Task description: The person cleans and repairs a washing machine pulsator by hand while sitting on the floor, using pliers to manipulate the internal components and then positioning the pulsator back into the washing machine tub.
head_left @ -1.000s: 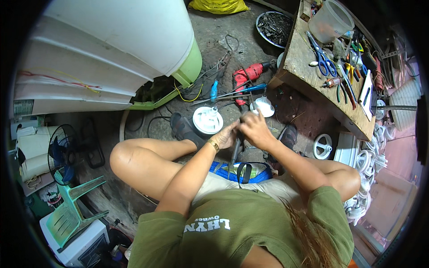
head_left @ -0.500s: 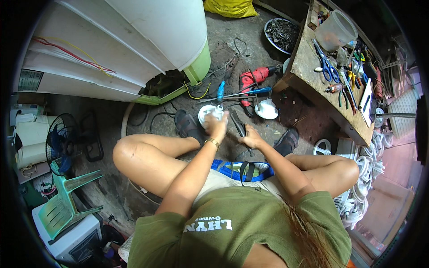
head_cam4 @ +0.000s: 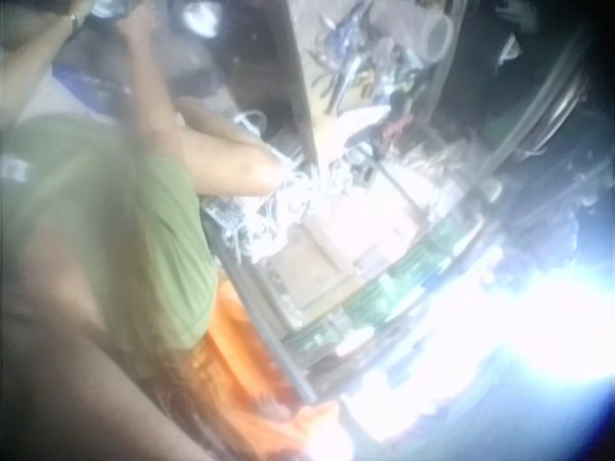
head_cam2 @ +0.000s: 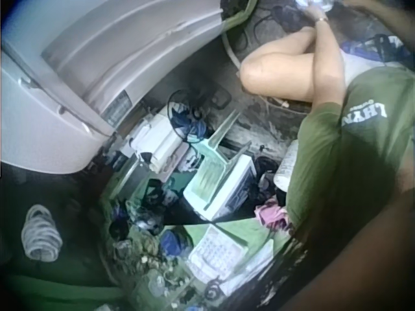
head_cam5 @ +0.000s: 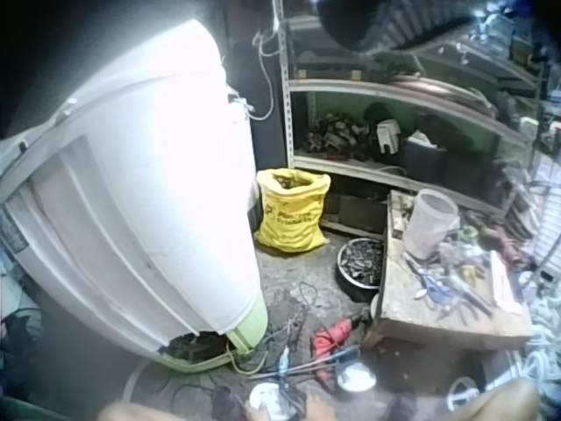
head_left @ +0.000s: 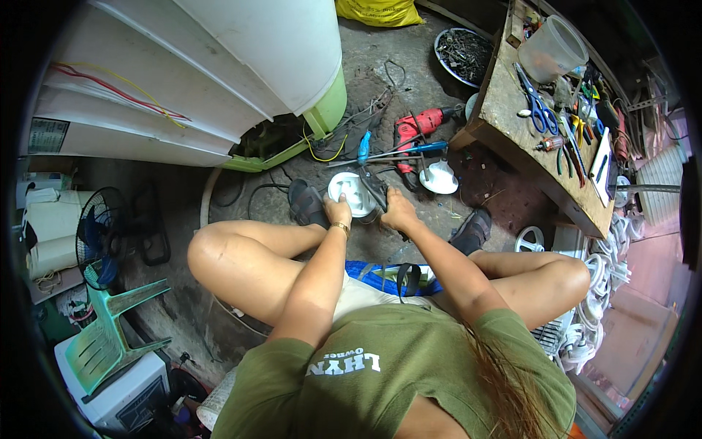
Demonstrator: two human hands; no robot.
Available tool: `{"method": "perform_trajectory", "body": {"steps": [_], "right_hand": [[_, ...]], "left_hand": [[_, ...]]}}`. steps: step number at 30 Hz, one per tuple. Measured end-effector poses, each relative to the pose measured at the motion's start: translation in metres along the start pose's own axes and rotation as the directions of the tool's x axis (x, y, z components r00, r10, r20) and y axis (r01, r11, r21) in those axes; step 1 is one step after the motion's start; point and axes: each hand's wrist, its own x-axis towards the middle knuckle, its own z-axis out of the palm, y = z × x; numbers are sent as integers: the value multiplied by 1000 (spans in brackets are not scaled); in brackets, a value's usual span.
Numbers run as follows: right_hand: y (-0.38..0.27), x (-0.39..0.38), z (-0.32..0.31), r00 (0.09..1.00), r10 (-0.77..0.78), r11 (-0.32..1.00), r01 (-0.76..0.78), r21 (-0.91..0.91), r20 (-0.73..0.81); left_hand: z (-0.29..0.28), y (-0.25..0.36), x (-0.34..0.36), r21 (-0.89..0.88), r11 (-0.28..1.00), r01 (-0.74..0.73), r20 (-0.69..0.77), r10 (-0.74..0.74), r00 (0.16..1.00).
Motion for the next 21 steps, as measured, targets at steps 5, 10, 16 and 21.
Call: {"method": "perform_trajectory", "body": {"steps": [5, 10, 16, 21], "right_hand": [[42, -21, -44, 945, -326, 909, 324, -262, 37], [38, -20, -124, 612, -749, 443, 747, -495, 253], [70, -50, -102, 777, -626, 694, 594, -407, 68], [120, -54, -17, 993, -106, 937, 118, -329, 55]], "left_hand": [[-9, 39, -14, 205, 976, -77, 176, 41, 984], [-30, 104, 6, 230, 812, -536, 942, -48, 333], [-58, 134, -8, 419, 678, -604, 667, 221, 712], [-71, 153, -27, 515, 656, -551, 327, 444, 834]]}}
